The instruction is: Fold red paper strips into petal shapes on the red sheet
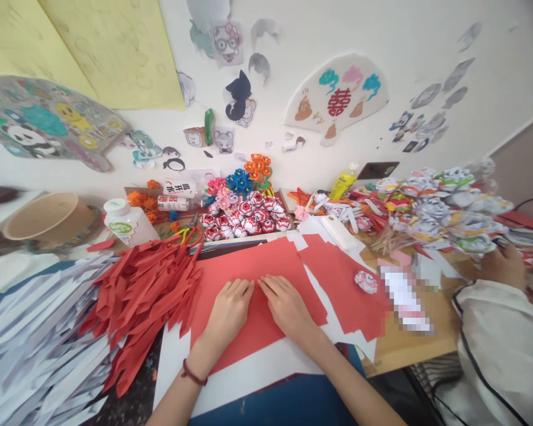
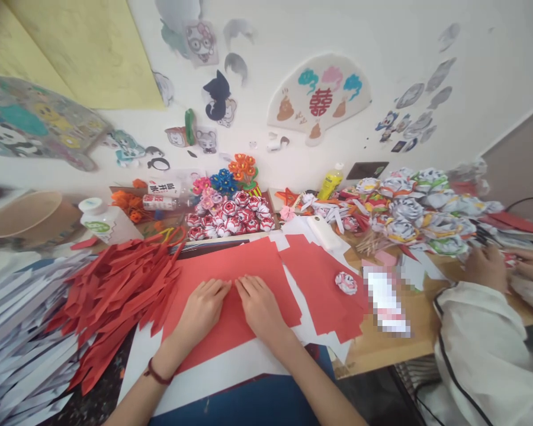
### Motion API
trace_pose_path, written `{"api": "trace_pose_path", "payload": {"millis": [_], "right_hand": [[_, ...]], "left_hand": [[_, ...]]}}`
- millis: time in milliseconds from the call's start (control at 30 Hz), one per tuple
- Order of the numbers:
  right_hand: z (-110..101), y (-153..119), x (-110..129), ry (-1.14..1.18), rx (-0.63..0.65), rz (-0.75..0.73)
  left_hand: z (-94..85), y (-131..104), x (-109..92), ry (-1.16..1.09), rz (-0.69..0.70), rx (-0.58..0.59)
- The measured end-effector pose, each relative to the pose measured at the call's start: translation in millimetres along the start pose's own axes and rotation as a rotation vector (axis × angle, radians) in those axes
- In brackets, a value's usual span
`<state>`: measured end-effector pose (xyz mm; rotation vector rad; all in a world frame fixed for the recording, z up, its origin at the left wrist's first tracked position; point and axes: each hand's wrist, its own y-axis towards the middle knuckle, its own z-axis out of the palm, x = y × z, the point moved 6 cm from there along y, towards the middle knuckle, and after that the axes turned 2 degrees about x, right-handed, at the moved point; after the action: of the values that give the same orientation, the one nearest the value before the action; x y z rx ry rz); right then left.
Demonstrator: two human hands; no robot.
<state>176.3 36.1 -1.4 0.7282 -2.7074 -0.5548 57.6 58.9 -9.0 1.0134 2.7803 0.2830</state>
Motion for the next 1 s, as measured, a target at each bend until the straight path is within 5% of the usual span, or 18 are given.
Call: {"api": "trace_pose_path", "payload": {"millis": [300,567,767,1000], "right_hand": [[13,4,4,-0.064,0.067,-0.032],[0,10,-12,0.247,0.109,0.076],[-6,-1,-34,0.489,0.034,0.123],[-28,-9,-33,0.366,0.003,0.091]], "left_hand": [[0.6,1,1,-0.028,-0.036,0.019],[-7.7,-1,9,-0.169,-0.105,-0.005],[-9.1,-2,28,-0.574,-0.22,-0.154],[-18.5,-1,37,-0.76,-0.333,-0.287]]}}
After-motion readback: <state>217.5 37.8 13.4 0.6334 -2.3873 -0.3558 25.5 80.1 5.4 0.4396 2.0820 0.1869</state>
